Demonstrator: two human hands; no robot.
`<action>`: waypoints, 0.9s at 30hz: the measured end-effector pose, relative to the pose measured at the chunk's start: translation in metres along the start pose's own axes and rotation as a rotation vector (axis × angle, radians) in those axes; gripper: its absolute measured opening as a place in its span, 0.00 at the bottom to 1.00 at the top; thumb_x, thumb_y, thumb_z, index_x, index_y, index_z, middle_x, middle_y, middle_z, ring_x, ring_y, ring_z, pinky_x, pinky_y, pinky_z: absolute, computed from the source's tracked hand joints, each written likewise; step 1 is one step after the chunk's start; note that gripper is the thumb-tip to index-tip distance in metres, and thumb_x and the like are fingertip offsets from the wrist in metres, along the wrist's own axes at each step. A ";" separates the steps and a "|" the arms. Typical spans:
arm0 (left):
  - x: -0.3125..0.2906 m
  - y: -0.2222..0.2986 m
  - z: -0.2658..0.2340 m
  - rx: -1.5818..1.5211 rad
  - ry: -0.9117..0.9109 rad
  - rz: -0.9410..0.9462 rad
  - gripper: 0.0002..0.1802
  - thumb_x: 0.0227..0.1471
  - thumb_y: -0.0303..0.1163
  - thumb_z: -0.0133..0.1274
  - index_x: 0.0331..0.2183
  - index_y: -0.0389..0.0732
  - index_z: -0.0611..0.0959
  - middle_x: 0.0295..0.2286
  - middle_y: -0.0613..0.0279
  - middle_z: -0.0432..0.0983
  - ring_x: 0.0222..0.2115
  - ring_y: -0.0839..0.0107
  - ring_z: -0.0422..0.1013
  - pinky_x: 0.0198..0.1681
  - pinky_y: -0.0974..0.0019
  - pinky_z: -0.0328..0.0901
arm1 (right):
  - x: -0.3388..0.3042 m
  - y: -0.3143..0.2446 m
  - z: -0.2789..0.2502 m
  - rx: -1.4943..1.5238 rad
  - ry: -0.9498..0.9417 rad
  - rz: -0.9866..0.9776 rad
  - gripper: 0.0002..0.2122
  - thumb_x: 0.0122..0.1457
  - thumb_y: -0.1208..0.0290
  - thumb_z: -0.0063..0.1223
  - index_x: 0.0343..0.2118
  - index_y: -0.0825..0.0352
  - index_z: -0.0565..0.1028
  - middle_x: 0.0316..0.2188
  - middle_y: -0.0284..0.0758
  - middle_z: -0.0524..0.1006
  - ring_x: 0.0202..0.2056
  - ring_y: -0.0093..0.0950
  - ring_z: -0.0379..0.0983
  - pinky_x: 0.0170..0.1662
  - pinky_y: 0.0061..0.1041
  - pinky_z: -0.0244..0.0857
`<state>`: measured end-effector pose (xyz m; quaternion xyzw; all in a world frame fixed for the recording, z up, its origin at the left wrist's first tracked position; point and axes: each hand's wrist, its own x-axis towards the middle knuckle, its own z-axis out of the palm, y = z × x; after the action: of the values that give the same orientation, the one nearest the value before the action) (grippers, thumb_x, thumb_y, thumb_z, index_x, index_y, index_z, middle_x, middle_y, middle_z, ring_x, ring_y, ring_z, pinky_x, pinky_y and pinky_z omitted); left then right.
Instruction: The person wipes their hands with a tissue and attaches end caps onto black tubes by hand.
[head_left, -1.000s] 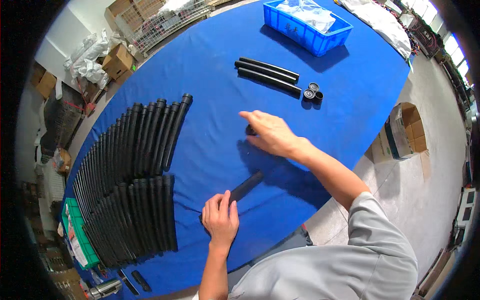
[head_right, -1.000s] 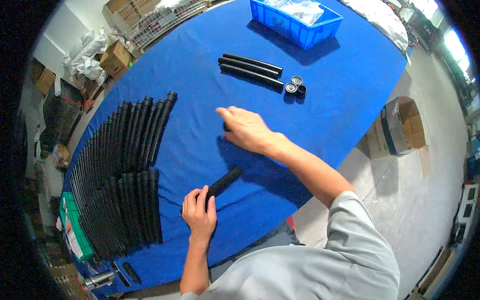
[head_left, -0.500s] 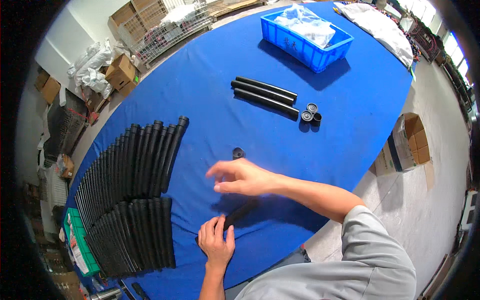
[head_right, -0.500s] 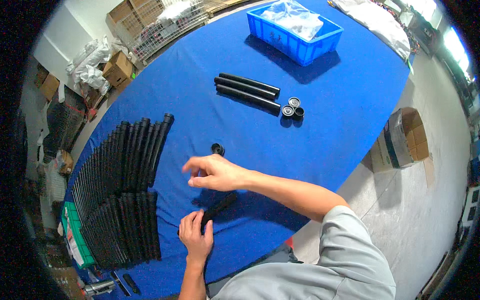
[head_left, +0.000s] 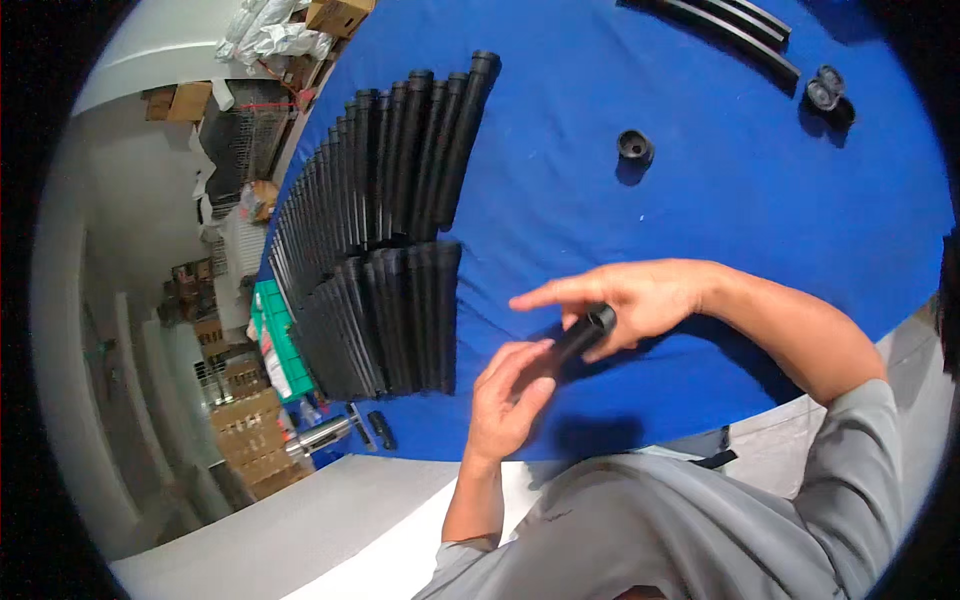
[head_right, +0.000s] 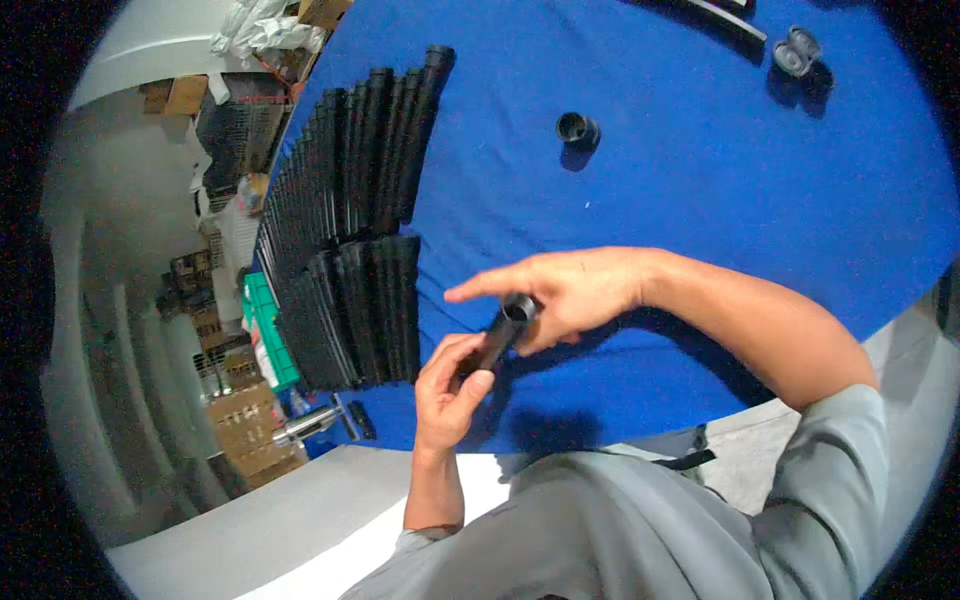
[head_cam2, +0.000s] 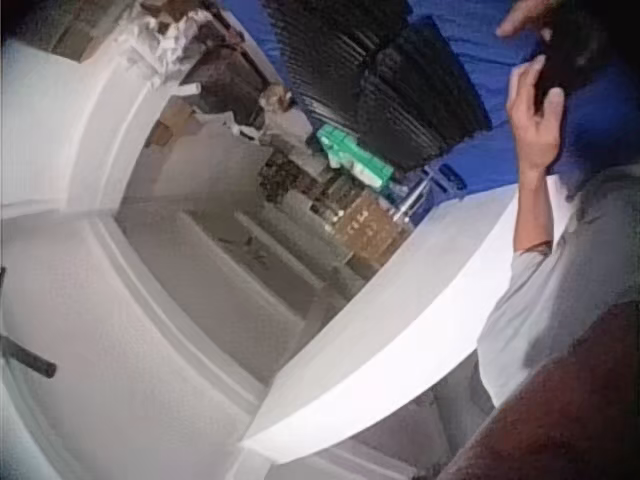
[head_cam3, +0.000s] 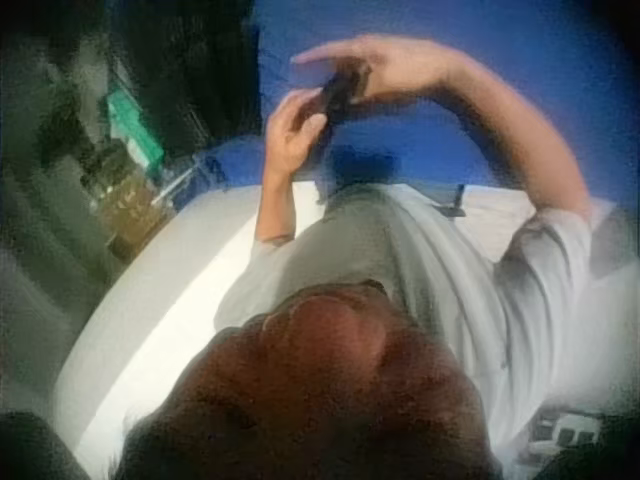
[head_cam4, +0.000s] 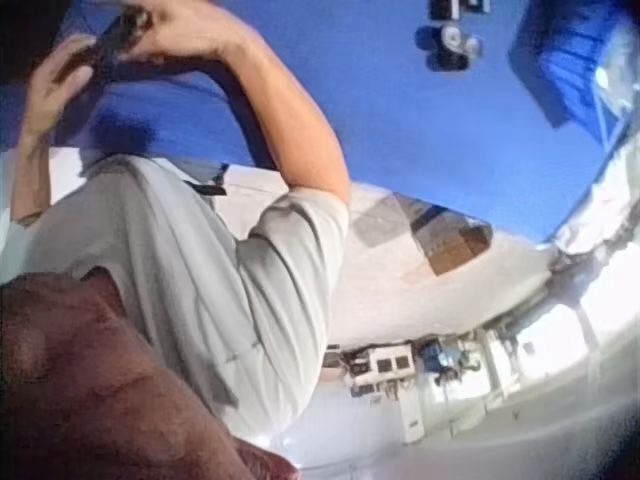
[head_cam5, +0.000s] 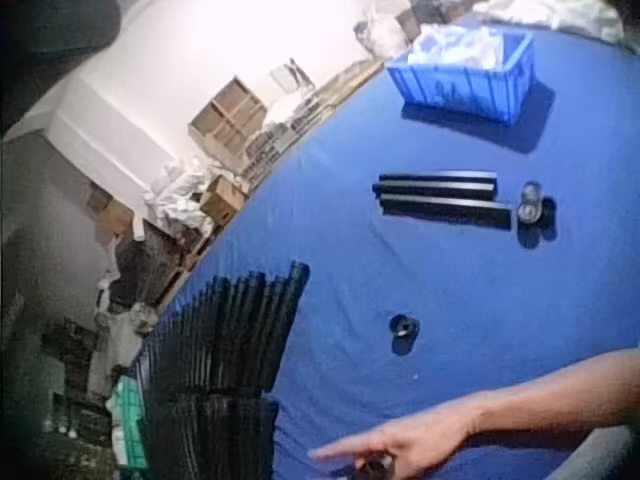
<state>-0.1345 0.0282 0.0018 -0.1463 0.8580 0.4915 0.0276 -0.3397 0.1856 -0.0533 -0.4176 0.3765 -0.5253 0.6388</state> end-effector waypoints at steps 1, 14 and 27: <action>0.000 0.000 -0.002 -0.078 -0.073 -0.006 0.19 0.52 0.28 0.57 0.46 0.31 0.78 0.41 0.54 0.75 0.42 0.64 0.72 0.46 0.65 0.66 | 0.004 0.007 0.003 -0.132 -0.010 -0.124 0.32 0.54 0.76 0.58 0.64 0.56 0.62 0.38 0.34 0.76 0.39 0.25 0.72 0.44 0.26 0.68; -0.003 -0.037 -0.008 -0.325 -0.114 -0.354 0.28 0.38 0.22 0.69 0.43 0.36 0.76 0.41 0.64 0.72 0.47 0.72 0.67 0.51 0.64 0.61 | 0.014 0.020 0.006 -0.135 -0.051 -0.195 0.22 0.53 0.76 0.56 0.54 0.66 0.72 0.46 0.40 0.79 0.48 0.33 0.75 0.53 0.31 0.66; 0.006 -0.034 -0.020 -0.547 -0.294 -0.445 0.28 0.54 0.45 0.58 0.47 0.31 0.75 0.42 0.52 0.73 0.41 0.65 0.72 0.46 0.63 0.65 | 0.013 0.025 0.005 -0.057 -0.021 -0.280 0.18 0.51 0.74 0.58 0.47 0.69 0.75 0.35 0.39 0.81 0.38 0.28 0.78 0.44 0.28 0.69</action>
<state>-0.1291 -0.0062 -0.0179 -0.2588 0.6292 0.7002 0.2165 -0.3238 0.1758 -0.0751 -0.4896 0.3225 -0.5938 0.5512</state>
